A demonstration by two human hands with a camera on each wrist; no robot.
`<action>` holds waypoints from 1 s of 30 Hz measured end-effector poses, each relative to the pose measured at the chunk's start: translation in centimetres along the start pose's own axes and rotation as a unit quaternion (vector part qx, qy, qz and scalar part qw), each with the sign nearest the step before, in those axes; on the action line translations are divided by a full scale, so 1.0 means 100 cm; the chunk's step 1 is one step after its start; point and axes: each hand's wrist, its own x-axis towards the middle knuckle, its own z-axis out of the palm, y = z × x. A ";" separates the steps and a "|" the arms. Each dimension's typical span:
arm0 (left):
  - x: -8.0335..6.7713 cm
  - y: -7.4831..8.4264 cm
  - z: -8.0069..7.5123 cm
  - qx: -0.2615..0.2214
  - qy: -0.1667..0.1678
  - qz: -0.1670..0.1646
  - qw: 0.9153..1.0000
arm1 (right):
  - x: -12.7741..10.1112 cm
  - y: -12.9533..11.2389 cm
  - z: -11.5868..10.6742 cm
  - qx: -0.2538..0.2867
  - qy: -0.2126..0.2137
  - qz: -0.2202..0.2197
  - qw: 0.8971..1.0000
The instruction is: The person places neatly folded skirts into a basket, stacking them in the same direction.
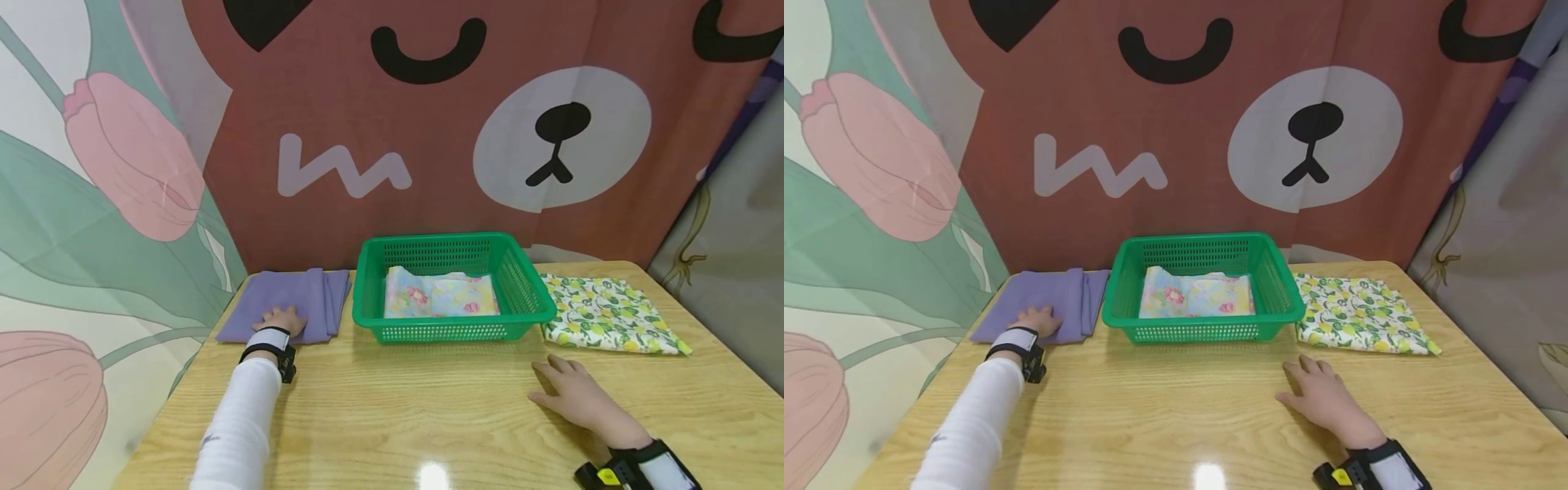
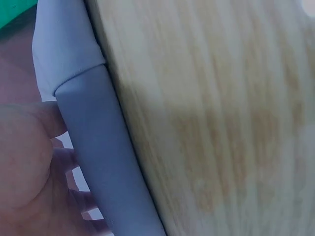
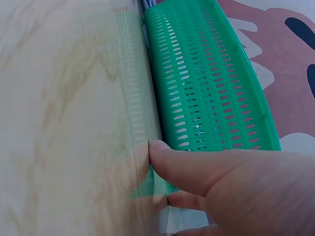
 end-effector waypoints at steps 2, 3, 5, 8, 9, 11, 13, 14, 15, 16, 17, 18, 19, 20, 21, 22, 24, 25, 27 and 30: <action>0.002 0.000 0.001 0.002 0.001 0.001 1.000 | 0.000 0.000 0.000 0.001 0.000 0.000 1.000; 0.002 0.000 0.002 0.002 0.003 0.002 1.000 | 0.000 0.000 0.000 0.002 0.000 0.000 1.000; 0.006 -0.002 0.004 0.000 0.004 0.002 1.000 | 0.000 0.000 -0.001 0.003 0.000 -0.001 1.000; 0.017 -0.008 0.010 -0.005 0.012 0.007 1.000 | 0.000 0.000 -0.001 0.002 0.004 -0.003 1.000; 0.023 -0.011 0.014 0.000 0.021 0.010 1.000 | 0.000 0.000 -0.002 0.000 0.005 -0.004 1.000; 0.031 -0.014 0.017 0.001 0.022 0.010 1.000 | 0.000 0.000 -0.002 -0.002 0.008 -0.004 1.000; 0.032 -0.016 0.018 0.004 0.025 0.012 1.000 | 0.001 -0.001 -0.002 -0.003 0.010 -0.003 1.000; 0.030 -0.015 0.018 0.007 0.026 0.012 1.000 | 0.001 -0.001 -0.002 -0.003 0.010 -0.002 1.000; 0.026 -0.013 0.016 0.008 0.026 0.012 1.000 | 0.001 -0.001 -0.001 -0.003 0.011 -0.002 1.000; 0.019 -0.010 0.012 0.005 0.020 0.010 1.000 | 0.001 -0.001 -0.001 -0.003 0.010 -0.001 1.000; 0.015 -0.008 0.011 0.007 0.021 0.010 1.000 | 0.000 -0.001 -0.001 -0.003 0.010 0.001 1.000; 0.010 -0.007 0.009 0.009 0.023 0.011 1.000 | 0.001 -0.001 0.000 -0.004 0.010 0.001 1.000; 0.006 -0.005 0.007 0.011 0.024 0.012 1.000 | 0.001 -0.001 0.000 -0.006 0.010 0.002 1.000; 0.003 -0.004 0.006 0.012 0.024 0.011 1.000 | 0.001 -0.001 0.000 -0.008 0.011 0.003 1.000; 0.000 -0.003 0.005 0.015 0.025 0.012 0.999 | 0.001 -0.001 0.000 -0.009 0.011 0.003 1.000; -0.001 -0.003 0.005 0.017 0.027 0.013 0.999 | 0.000 -0.001 0.000 -0.009 0.011 0.004 1.000; -0.003 -0.005 0.005 0.017 0.029 0.018 0.999 | 0.000 -0.002 0.000 -0.011 0.013 0.004 1.000; -0.004 -0.006 0.006 0.018 0.031 0.021 0.999 | 0.000 -0.002 0.000 -0.012 0.013 0.005 1.000; -0.005 -0.009 0.007 0.020 0.036 0.028 0.999 | 0.000 -0.003 0.000 -0.011 0.014 0.004 1.000; -0.008 -0.013 0.009 0.024 0.045 0.038 0.998 | 0.000 -0.003 0.000 -0.012 0.014 0.002 1.000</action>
